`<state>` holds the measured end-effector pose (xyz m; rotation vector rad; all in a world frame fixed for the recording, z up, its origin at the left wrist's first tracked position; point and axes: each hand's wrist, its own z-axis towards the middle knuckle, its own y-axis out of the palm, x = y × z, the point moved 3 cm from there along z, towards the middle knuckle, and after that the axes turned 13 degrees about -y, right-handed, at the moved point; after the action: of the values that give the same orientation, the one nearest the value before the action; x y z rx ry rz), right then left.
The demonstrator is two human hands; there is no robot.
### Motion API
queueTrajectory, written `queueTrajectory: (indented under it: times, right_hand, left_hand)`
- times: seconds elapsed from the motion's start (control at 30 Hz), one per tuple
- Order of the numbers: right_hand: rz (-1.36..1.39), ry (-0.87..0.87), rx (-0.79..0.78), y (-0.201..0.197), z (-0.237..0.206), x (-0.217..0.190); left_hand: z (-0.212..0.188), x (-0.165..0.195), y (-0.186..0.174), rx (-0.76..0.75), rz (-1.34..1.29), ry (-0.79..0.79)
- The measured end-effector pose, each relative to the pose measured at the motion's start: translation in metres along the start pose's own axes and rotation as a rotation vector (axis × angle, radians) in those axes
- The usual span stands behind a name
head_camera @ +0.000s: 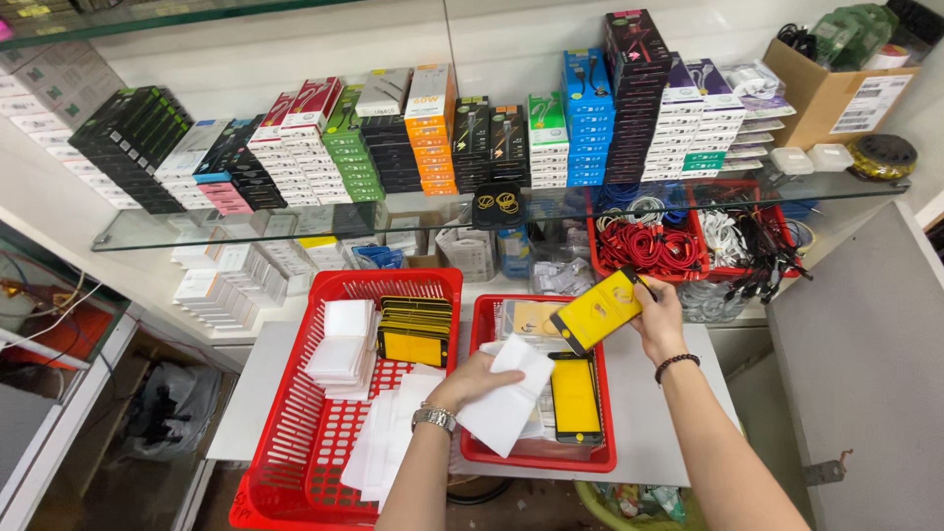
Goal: The person wraps yellow power banks in white foam sleeves and places the wrapped units into a red plastic basket, working through a stack of sleeves and devices one at a time. They occasionally reposition stacks of foam sleeves between baskets as the wrapped units accumulate.
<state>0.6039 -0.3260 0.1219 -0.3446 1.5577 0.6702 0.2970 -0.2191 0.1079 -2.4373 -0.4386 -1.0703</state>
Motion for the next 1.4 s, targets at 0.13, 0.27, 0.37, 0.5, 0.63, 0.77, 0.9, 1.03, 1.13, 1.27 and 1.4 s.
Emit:
queueTrajectory:
  times: [0.13, 0.27, 0.37, 0.5, 0.63, 0.77, 0.9, 1.03, 1.13, 1.27, 1.4]
  right_hand:
    - [-0.324, 0.258, -0.327, 0.006, -0.034, 0.040]
    - [-0.738, -0.058, -0.582, 0.029, -0.059, 0.070]
    - [-1.017, -0.467, -0.601, 0.043, -0.073, 0.072]
    - [-1.243, -0.727, -0.492, 0.054, -0.104, 0.066]
    - [-1.121, -0.093, -0.575, 0.077, -0.128, 0.086]
    - [-1.270, -0.050, -0.640, 0.107, -0.145, 0.101]
    - [-1.249, -0.039, -0.556, 0.110, -0.151, 0.109]
    - [-1.113, -0.120, -0.456, 0.101, -0.146, 0.102]
    - [-1.003, 0.048, -0.454, 0.093, -0.133, 0.094]
    - [-0.263, 0.226, -0.558, 0.099, -0.130, 0.073]
    - [-0.058, 0.342, -0.661, 0.104, -0.147, 0.058]
  left_hand:
    - [0.005, -0.041, -0.022, 0.146, -0.339, -0.073]
    - [0.004, -0.065, -0.048, 0.245, -0.531, 0.053]
    - [-0.012, -0.094, -0.083, 0.421, -0.403, 0.004]
    - [-0.036, -0.142, -0.115, 0.666, -0.098, -0.094]
    - [-0.044, -0.172, -0.117, 0.825, 0.171, -0.297]
    - [-0.034, -0.156, -0.102, 1.006, 0.133, -0.259]
    - [-0.022, -0.100, -0.075, 1.108, 0.006, 0.103]
    - [-0.006, -0.059, -0.040, 0.914, -0.080, 0.324]
    - [0.010, -0.048, -0.024, 0.732, -0.260, 0.311]
    - [0.034, -0.037, -0.016, 0.238, -0.751, 0.168]
    - [0.041, -0.017, -0.023, -0.026, -0.966, 0.167]
